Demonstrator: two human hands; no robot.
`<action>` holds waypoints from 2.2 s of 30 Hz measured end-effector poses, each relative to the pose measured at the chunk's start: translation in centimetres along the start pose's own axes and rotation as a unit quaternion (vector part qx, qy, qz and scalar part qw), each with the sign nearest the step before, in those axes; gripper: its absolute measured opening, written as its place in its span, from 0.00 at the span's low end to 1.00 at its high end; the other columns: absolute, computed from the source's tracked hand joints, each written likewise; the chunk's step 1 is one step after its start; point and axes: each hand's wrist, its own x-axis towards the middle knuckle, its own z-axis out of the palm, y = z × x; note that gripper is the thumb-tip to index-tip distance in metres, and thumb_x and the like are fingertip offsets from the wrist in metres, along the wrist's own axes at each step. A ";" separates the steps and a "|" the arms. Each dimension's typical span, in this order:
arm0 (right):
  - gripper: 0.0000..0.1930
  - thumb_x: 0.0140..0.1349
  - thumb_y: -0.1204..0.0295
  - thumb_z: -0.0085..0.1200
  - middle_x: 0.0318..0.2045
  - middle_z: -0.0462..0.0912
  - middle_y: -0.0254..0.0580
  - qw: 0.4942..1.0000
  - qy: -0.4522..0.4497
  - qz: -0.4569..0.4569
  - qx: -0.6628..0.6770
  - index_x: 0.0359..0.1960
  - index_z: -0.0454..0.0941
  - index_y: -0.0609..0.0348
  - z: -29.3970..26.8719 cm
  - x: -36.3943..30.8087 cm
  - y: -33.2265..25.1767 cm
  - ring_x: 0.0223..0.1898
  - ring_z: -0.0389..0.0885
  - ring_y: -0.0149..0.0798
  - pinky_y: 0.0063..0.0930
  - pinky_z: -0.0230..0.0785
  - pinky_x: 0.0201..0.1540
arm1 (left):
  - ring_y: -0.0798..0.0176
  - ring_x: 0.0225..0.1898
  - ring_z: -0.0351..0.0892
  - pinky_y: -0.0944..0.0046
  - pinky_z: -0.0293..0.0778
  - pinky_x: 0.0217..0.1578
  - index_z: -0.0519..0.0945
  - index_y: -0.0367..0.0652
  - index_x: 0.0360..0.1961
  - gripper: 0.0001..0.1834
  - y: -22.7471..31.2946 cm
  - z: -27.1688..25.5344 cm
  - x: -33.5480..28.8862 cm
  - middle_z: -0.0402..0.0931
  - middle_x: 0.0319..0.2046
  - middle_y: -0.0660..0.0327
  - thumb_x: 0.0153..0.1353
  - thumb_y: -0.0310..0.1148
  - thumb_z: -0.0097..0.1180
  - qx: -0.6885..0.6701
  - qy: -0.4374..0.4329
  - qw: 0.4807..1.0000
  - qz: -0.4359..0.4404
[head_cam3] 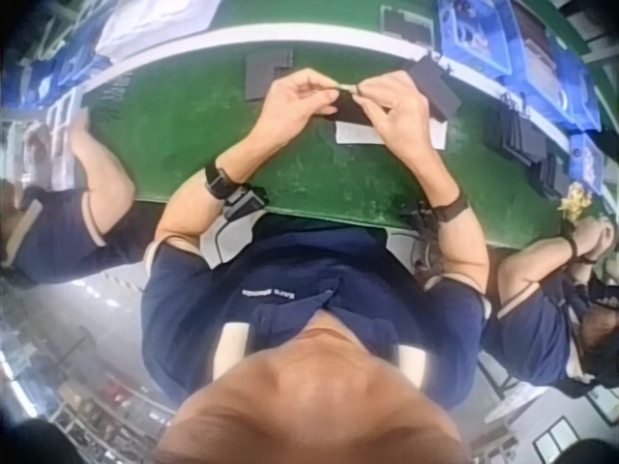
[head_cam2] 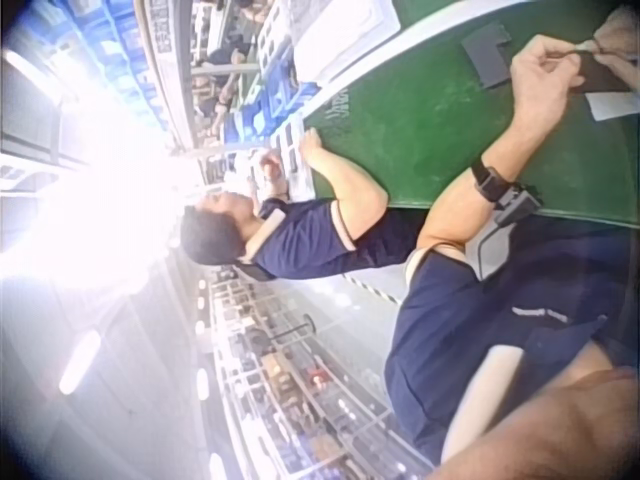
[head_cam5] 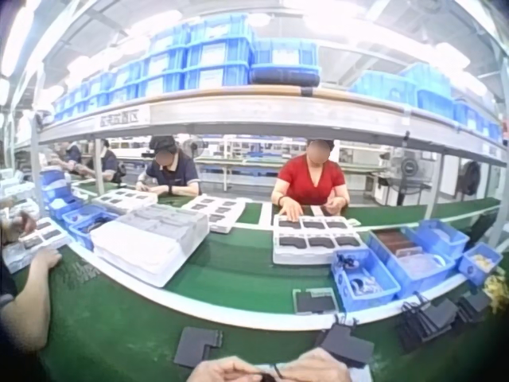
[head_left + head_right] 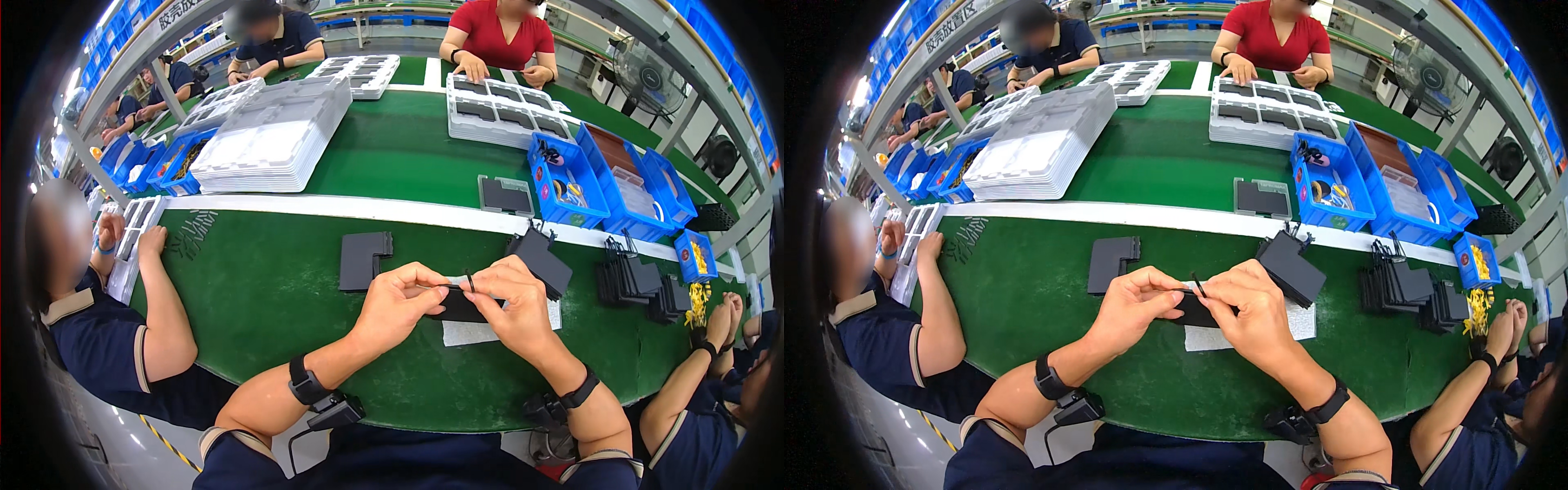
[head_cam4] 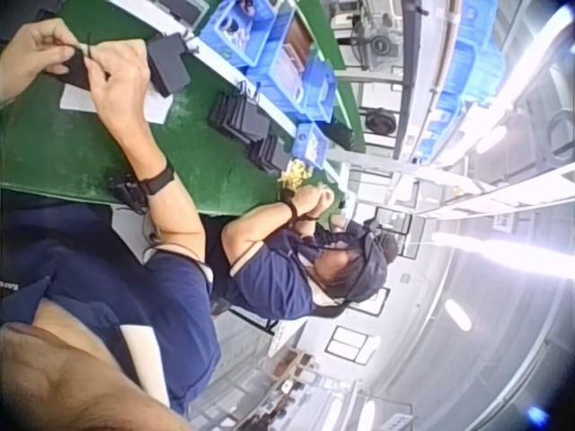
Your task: Assembling small electronic components and applying adhesive strips on a production line.
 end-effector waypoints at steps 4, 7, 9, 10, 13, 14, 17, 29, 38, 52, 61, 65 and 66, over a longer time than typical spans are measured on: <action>0.08 0.42 0.83 0.60 0.27 0.82 0.39 0.995 -0.015 -0.091 -0.050 0.27 0.83 0.60 -0.6 0.3 0.2 0.31 0.75 0.41 0.30 0.70 0.34 | 0.71 0.38 0.78 0.67 0.79 0.40 0.77 0.35 0.39 0.09 -0.3 -0.9 0.2 0.78 0.36 0.61 0.62 0.30 0.54 -0.040 -0.032 0.999 0.005; 0.09 0.42 0.83 0.60 0.27 0.82 0.39 0.992 -0.043 -0.110 -0.054 0.27 0.83 0.60 -1.3 0.6 0.4 0.30 0.75 0.41 0.30 0.70 0.34 | 0.72 0.37 0.77 0.67 0.78 0.41 0.78 0.35 0.41 0.12 0.4 -0.1 0.2 0.79 0.36 0.61 0.63 0.34 0.53 -0.046 -0.025 0.998 -0.017; 0.08 0.43 0.83 0.60 0.27 0.82 0.39 0.991 -0.057 -0.111 -0.049 0.28 0.83 0.60 -1.4 0.6 0.2 0.30 0.75 0.42 0.30 0.70 0.34 | 0.72 0.37 0.77 0.67 0.78 0.41 0.79 0.35 0.41 0.14 0.6 0.1 0.1 0.79 0.36 0.62 0.64 0.36 0.53 -0.027 -0.007 0.999 -0.028; 0.07 0.45 0.82 0.60 0.26 0.82 0.40 0.997 -0.046 -0.057 -0.010 0.28 0.83 0.61 -1.3 0.6 -0.1 0.29 0.76 0.41 0.30 0.70 0.33 | 0.72 0.37 0.77 0.68 0.77 0.40 0.79 0.35 0.41 0.14 0.6 0.0 0.0 0.79 0.36 0.62 0.63 0.37 0.53 0.000 -0.017 0.999 -0.029; 0.04 0.49 0.78 0.60 0.25 0.82 0.41 0.997 -0.050 0.044 0.037 0.28 0.83 0.61 -1.3 0.4 -0.4 0.28 0.76 0.40 0.29 0.68 0.31 | 0.72 0.37 0.77 0.69 0.77 0.40 0.80 0.35 0.40 0.15 0.7 0.1 -0.1 0.79 0.36 0.62 0.63 0.37 0.55 0.028 -0.028 0.999 -0.031; 0.04 0.51 0.75 0.60 0.24 0.82 0.41 0.993 -0.066 0.090 0.046 0.28 0.83 0.61 -1.3 0.3 -0.5 0.28 0.76 0.38 0.29 0.68 0.30 | 0.72 0.37 0.77 0.69 0.77 0.39 0.80 0.35 0.40 0.15 0.6 0.1 -0.1 0.80 0.36 0.62 0.63 0.37 0.55 0.038 -0.024 0.999 -0.025; 0.06 0.52 0.72 0.60 0.23 0.82 0.41 0.986 -0.084 0.130 0.056 0.28 0.83 0.62 -1.3 0.2 -0.6 0.27 0.75 0.36 0.29 0.66 0.27 | 0.73 0.36 0.77 0.69 0.77 0.38 0.80 0.34 0.39 0.14 0.5 0.1 -0.2 0.80 0.34 0.62 0.62 0.37 0.55 0.058 -0.020 0.998 -0.014; 0.04 0.50 0.75 0.61 0.22 0.79 0.40 0.987 -0.082 0.130 0.049 0.26 0.82 0.62 -1.2 0.1 -0.8 0.27 0.75 0.35 0.26 0.66 0.31 | 0.72 0.39 0.77 0.69 0.78 0.42 0.78 0.33 0.41 0.13 0.3 0.0 -0.3 0.78 0.36 0.61 0.64 0.33 0.52 0.159 -0.032 0.987 0.003; 0.04 0.46 0.78 0.61 0.19 0.76 0.38 0.997 -0.013 -0.049 -0.058 0.21 0.78 0.59 -0.1 0.1 -1.0 0.28 0.74 0.41 0.31 0.65 0.32 | 0.75 0.34 0.76 0.73 0.75 0.36 0.78 0.34 0.40 0.10 0.5 0.2 -0.4 0.79 0.31 0.63 0.61 0.30 0.56 0.154 -0.034 0.987 0.032; 0.04 0.49 0.76 0.61 0.24 0.80 0.41 0.985 -0.036 0.143 0.094 0.26 0.79 0.63 0.4 -0.6 -0.3 0.29 0.76 0.37 0.28 0.67 0.35 | 0.76 0.32 0.76 0.74 0.75 0.33 0.79 0.36 0.39 0.09 0.2 0.1 -0.3 0.79 0.31 0.63 0.59 0.29 0.59 0.110 0.001 0.994 0.015; 0.04 0.49 0.76 0.62 0.23 0.80 0.39 0.973 -0.065 0.149 0.162 0.26 0.81 0.62 0.5 -0.6 0.5 0.30 0.75 0.37 0.30 0.66 0.36 | 0.75 0.31 0.76 0.74 0.75 0.32 0.80 0.37 0.36 0.08 0.3 -0.4 0.0 0.80 0.31 0.63 0.58 0.30 0.60 0.043 -0.064 0.997 -0.006; 0.06 0.48 0.75 0.62 0.25 0.82 0.39 0.993 0.025 -0.036 -0.107 0.29 0.82 0.60 1.5 -0.9 0.1 0.32 0.77 0.39 0.33 0.64 0.37 | 0.75 0.32 0.77 0.74 0.76 0.30 0.81 0.37 0.36 0.08 0.1 0.3 -0.2 0.80 0.32 0.63 0.58 0.31 0.60 0.103 0.010 0.994 0.024; 0.07 0.47 0.76 0.62 0.26 0.82 0.38 0.991 0.028 -0.048 -0.121 0.30 0.82 0.62 1.8 -1.0 -0.1 0.34 0.78 0.39 0.34 0.63 0.38 | 0.74 0.33 0.77 0.74 0.76 0.29 0.81 0.37 0.36 0.08 0.1 0.4 -0.3 0.80 0.32 0.62 0.58 0.31 0.60 0.100 0.029 0.994 0.022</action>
